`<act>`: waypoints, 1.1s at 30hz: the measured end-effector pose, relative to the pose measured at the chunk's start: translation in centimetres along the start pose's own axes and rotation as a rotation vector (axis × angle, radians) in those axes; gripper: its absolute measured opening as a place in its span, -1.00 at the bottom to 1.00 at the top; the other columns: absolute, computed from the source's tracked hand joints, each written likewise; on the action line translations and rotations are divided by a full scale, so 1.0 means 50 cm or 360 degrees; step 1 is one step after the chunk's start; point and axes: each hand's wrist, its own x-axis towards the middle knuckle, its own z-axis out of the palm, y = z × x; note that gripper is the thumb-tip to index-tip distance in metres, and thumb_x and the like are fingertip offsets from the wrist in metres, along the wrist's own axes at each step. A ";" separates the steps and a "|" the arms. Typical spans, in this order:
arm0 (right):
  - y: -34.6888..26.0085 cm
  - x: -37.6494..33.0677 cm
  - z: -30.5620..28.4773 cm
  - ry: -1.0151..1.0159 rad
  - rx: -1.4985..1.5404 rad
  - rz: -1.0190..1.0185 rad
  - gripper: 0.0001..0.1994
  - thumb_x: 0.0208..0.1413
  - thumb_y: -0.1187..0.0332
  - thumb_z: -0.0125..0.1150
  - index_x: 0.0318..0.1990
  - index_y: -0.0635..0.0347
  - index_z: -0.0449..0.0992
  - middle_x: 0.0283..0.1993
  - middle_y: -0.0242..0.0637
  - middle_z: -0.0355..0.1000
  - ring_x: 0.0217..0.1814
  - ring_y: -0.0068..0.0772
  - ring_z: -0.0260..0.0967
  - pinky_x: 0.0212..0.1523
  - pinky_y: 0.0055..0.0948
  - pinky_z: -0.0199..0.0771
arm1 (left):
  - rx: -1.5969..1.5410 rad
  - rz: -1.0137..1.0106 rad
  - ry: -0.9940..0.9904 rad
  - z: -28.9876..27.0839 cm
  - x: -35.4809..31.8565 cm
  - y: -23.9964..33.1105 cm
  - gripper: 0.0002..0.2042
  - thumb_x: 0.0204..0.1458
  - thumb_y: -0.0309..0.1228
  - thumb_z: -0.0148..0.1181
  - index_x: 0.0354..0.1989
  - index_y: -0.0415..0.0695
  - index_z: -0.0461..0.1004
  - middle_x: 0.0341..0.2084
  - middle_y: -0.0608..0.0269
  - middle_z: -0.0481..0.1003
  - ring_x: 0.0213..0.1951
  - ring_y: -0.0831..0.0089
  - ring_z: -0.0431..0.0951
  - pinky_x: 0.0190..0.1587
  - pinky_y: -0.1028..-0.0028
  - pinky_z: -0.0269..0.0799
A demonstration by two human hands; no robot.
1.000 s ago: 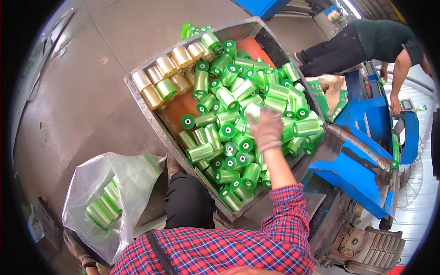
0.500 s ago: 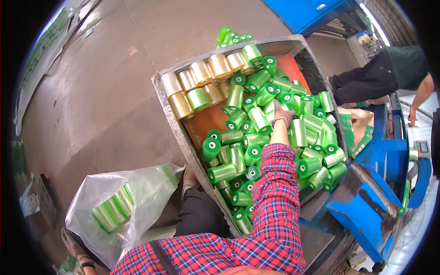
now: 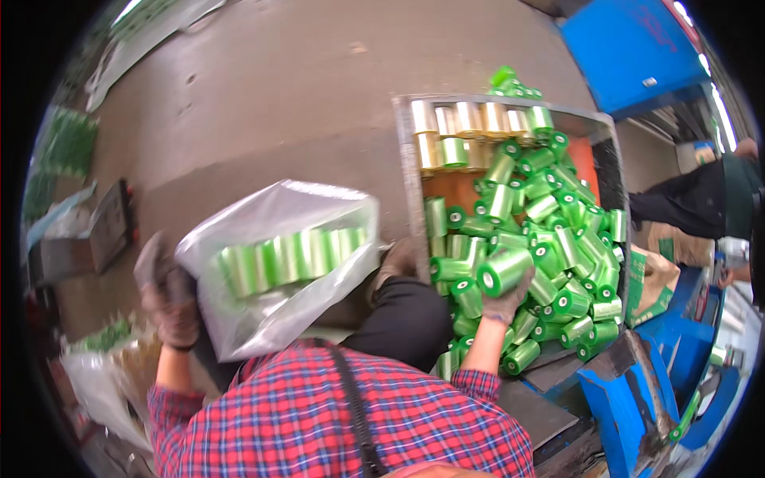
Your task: Manually packing green cylindrical items from a tray into a plastic bag on a factory floor.
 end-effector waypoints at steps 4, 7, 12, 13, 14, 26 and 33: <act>-0.010 -0.130 -0.033 -0.0171 0.0567 0.0523 -0.36 -0.14 -0.13 0.16 0.00 0.14 0.26 -0.07 -0.14 0.31 -0.08 -0.19 0.28 -0.04 -0.07 0.28 | 0.0421 0.0931 -0.0961 0.067 -0.008 0.056 -0.67 0.01 -0.35 -0.02 -0.07 -0.26 0.33 -0.08 -0.02 0.36 -0.06 0.18 0.37 -0.01 0.34 0.26; -0.034 -0.198 0.075 -0.0259 0.0121 0.0268 -0.33 -0.08 -0.15 0.08 0.07 0.14 0.19 -0.04 -0.07 0.26 -0.09 -0.14 0.27 -0.03 -0.05 0.28 | -0.0622 -0.0488 -0.2381 0.146 -0.054 0.065 -0.56 0.04 -0.27 0.00 0.06 -0.25 0.23 -0.02 -0.02 0.31 -0.01 0.24 0.34 0.04 0.38 0.22; -0.033 -0.319 0.341 -0.0718 -0.0112 0.0729 -0.33 0.02 -0.09 -0.02 0.15 0.22 0.08 0.06 -0.03 0.22 0.04 -0.10 0.27 -0.01 -0.11 0.35 | -0.0962 -0.0112 -0.2216 0.057 -0.096 0.184 -0.26 -0.14 -0.05 0.15 0.15 -0.28 0.07 0.02 -0.09 0.25 0.07 0.18 0.26 0.09 0.41 0.17; 0.006 -0.325 0.375 -0.0708 -0.0425 0.0805 -0.43 0.05 0.01 -0.03 0.13 0.20 0.15 0.03 -0.07 0.27 0.00 -0.16 0.30 0.00 -0.19 0.33 | -0.0296 0.0396 -0.1909 0.064 -0.122 0.167 -0.16 -0.24 0.02 0.20 0.14 -0.29 0.05 0.02 -0.14 0.23 0.08 0.12 0.25 0.08 0.40 0.17; 0.055 -0.331 0.408 -0.0690 -0.0733 0.0876 -0.52 0.08 0.12 -0.04 0.10 0.19 0.21 -0.01 -0.11 0.31 -0.05 -0.22 0.32 0.01 -0.27 0.31 | 0.0134 0.0694 -0.1532 0.069 -0.156 0.143 -0.37 -0.21 -0.02 0.15 -0.05 -0.29 0.29 -0.17 -0.20 0.37 -0.06 0.04 0.37 -0.04 0.29 0.30; 0.413 -0.103 0.366 -0.0938 -0.4053 0.0735 -0.30 -0.14 -0.06 0.13 0.00 0.43 0.29 0.12 0.01 0.20 0.15 -0.15 0.18 0.13 -0.40 0.17 | 0.0071 0.0581 -0.2087 0.076 -0.179 0.088 -0.74 -0.12 -0.17 0.08 -0.39 -0.09 0.51 -0.52 0.02 0.51 -0.40 0.12 0.54 -0.38 0.24 0.45; 0.453 -0.084 0.271 -0.0534 -0.3983 0.0137 -0.23 -0.13 -0.17 0.06 0.02 0.45 0.28 0.12 0.17 0.15 0.18 -0.15 0.15 0.16 -0.43 0.13 | 0.0176 0.0652 -0.2057 0.064 -0.111 0.101 -0.40 -0.16 0.22 -0.06 -0.42 -0.17 0.51 -0.49 -0.02 0.49 -0.34 0.11 0.50 -0.23 0.30 0.41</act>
